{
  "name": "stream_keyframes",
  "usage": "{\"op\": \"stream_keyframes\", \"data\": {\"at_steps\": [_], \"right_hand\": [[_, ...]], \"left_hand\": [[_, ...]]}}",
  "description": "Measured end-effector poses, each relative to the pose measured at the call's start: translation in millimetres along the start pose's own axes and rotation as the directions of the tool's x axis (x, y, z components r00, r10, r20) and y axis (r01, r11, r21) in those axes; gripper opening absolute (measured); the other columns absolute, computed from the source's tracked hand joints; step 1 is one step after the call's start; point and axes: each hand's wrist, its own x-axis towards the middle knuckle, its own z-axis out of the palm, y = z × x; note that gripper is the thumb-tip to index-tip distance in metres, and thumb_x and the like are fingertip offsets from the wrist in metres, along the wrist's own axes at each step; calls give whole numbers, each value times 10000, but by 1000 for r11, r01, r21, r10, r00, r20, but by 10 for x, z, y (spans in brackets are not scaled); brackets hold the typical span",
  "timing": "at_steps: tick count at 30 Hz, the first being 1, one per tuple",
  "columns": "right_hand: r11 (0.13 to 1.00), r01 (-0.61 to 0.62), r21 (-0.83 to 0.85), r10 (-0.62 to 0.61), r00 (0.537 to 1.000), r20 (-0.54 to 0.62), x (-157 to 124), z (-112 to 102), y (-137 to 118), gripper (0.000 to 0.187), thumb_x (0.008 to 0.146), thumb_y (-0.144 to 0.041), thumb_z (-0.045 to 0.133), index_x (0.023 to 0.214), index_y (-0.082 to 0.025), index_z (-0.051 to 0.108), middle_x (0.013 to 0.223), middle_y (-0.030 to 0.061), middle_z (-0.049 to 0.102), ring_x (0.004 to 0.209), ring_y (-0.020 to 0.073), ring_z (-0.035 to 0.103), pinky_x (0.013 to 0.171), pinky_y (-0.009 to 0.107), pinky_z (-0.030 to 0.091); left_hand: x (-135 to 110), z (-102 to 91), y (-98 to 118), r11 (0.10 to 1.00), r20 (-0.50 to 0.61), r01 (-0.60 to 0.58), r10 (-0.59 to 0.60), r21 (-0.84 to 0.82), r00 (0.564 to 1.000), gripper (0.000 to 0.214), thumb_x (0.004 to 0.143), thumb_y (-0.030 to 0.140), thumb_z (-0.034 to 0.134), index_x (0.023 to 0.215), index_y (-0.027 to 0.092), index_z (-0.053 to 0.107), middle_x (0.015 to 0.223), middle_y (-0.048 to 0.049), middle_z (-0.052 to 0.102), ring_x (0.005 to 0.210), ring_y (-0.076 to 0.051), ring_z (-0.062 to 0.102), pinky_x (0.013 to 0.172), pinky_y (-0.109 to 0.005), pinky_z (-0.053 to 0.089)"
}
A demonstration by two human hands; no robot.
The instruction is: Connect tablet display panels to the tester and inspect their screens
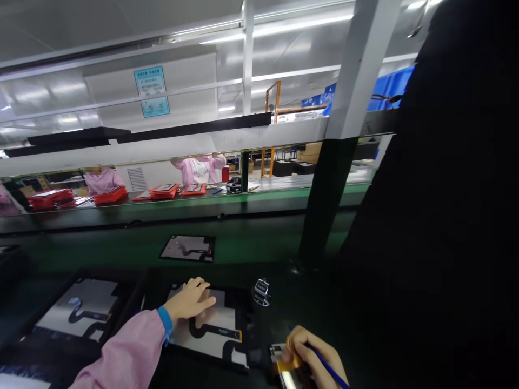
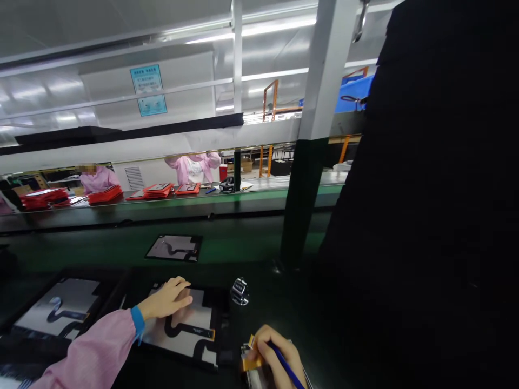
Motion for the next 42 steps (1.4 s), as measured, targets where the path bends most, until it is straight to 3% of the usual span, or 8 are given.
{"op": "stream_keyframes", "data": {"at_steps": [7, 13, 22, 25, 28, 30, 35, 42], "right_hand": [[1000, 11, 27, -14, 995, 94, 10, 9, 36, 396, 885, -497, 538, 619, -208, 592, 641, 50, 593, 588, 190, 561, 563, 300, 443], [995, 30, 98, -41, 993, 108, 12, 156, 62, 393, 895, -473, 527, 621, -193, 551, 648, 32, 582, 589, 167, 554, 572, 283, 443], [996, -81, 44, 60, 929, 365, 150, 568, 37, 406, 892, -533, 516, 682, -186, 525, 652, 33, 620, 476, 111, 462, 434, 226, 333], [998, -57, 30, 41, 917, 396, 152, 673, -7, 405, 898, -529, 505, 682, -187, 504, 532, -14, 531, 502, 115, 456, 532, 246, 363], [999, -48, 6, 42, 923, 382, 142, 700, -28, 415, 891, -538, 501, 666, -190, 472, 528, -55, 395, 475, 94, 352, 493, 236, 292], [1000, -18, -22, 25, 934, 357, 143, 683, -24, 414, 886, -530, 504, 652, -189, 476, 569, -46, 380, 500, 97, 332, 484, 236, 273], [982, 130, -135, -81, 945, 317, 171, 630, 44, 417, 897, -486, 477, 610, -184, 491, 635, -8, 441, 605, 137, 430, 567, 261, 335], [960, 200, -195, -128, 935, 330, 162, 653, 78, 364, 893, -381, 502, 587, -189, 464, 627, -7, 443, 590, 138, 445, 552, 256, 332]], "left_hand": [[-706, -48, 197, 994, 79, 50, -43, -95, 996, 512, 922, 460, 418, 1379, 235, 474, 1428, -107, 436, 1271, -299, 441, 1047, -443, 364], [-1249, -43, -71, 971, 134, -203, 220, -128, 966, 631, 665, 59, 543, 1258, 265, 607, 1310, -64, 556, 1173, -260, 538, 1002, -348, 448], [-1128, -47, -148, 916, -44, -176, 171, -360, 984, 211, 752, 161, 626, 925, 195, 741, 841, -53, 749, 799, -212, 681, 781, -313, 513], [-1007, -17, 8, 759, -100, -163, 129, -631, 987, 477, 701, 263, 748, 1151, 174, 618, 784, -34, 728, 768, -192, 672, 765, -309, 506], [-869, 178, 280, 247, -95, -83, -35, -965, 995, 606, 539, 266, 882, 1083, 178, 629, 710, -3, 684, 743, -176, 655, 739, -290, 488], [-785, 363, 461, 35, -45, -41, -114, -999, 993, 532, 493, 266, 906, 962, 184, 667, 693, 12, 657, 668, -144, 635, 685, -265, 477], [-677, 702, 652, -10, -49, -52, -217, -999, 975, 367, 497, 291, 910, 759, 175, 681, 651, 31, 604, 566, -79, 536, 542, -191, 401], [-675, 690, 637, 90, -82, -61, -248, -994, 965, 362, 471, 319, 921, 614, 151, 634, 571, 37, 570, 527, -66, 468, 529, -182, 355]]}}
